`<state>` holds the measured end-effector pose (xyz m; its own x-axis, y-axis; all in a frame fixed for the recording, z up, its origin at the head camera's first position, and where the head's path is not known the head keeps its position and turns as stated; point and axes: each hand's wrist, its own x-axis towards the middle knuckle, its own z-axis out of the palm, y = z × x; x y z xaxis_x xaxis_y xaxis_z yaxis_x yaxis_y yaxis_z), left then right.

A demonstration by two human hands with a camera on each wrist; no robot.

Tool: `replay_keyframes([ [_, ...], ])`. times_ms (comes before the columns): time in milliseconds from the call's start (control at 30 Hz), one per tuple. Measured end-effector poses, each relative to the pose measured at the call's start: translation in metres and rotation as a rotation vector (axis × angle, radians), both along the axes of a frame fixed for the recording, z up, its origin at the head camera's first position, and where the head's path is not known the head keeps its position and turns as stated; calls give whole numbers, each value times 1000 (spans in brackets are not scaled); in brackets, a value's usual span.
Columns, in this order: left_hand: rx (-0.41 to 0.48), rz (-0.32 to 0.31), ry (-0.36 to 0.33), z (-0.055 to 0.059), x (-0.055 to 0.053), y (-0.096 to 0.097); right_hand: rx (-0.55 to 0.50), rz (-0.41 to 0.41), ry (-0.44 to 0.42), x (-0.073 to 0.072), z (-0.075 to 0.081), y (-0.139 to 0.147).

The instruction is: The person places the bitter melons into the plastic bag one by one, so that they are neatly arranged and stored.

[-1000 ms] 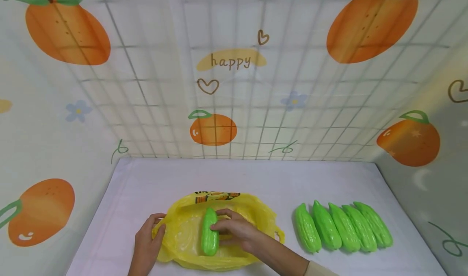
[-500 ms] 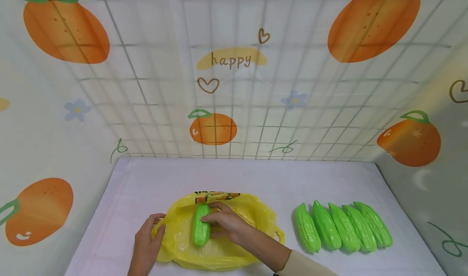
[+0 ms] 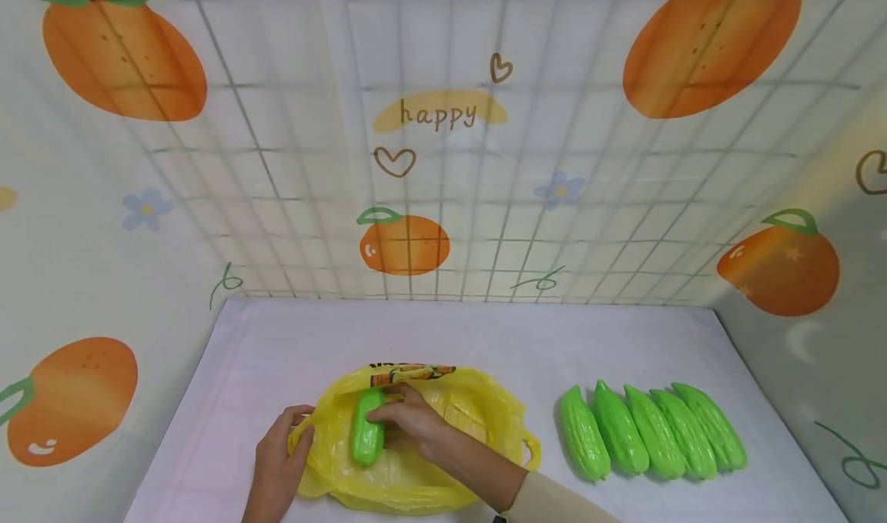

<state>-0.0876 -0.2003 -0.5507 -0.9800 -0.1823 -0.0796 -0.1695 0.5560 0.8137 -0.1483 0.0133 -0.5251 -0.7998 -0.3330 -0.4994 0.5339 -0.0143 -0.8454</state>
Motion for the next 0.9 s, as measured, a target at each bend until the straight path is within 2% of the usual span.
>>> replay_keyframes([
  [467, -23, 2, -11, 1, 0, 1, 141, -48, 119, 3, 0, -21],
  [700, -30, -12, 19, -2, -1, 0, 227, -97, 201, 7, -3, -29],
  [900, -34, -23, 43, -4, -1, 0, 269, -94, 234, 7, -4, -35],
])
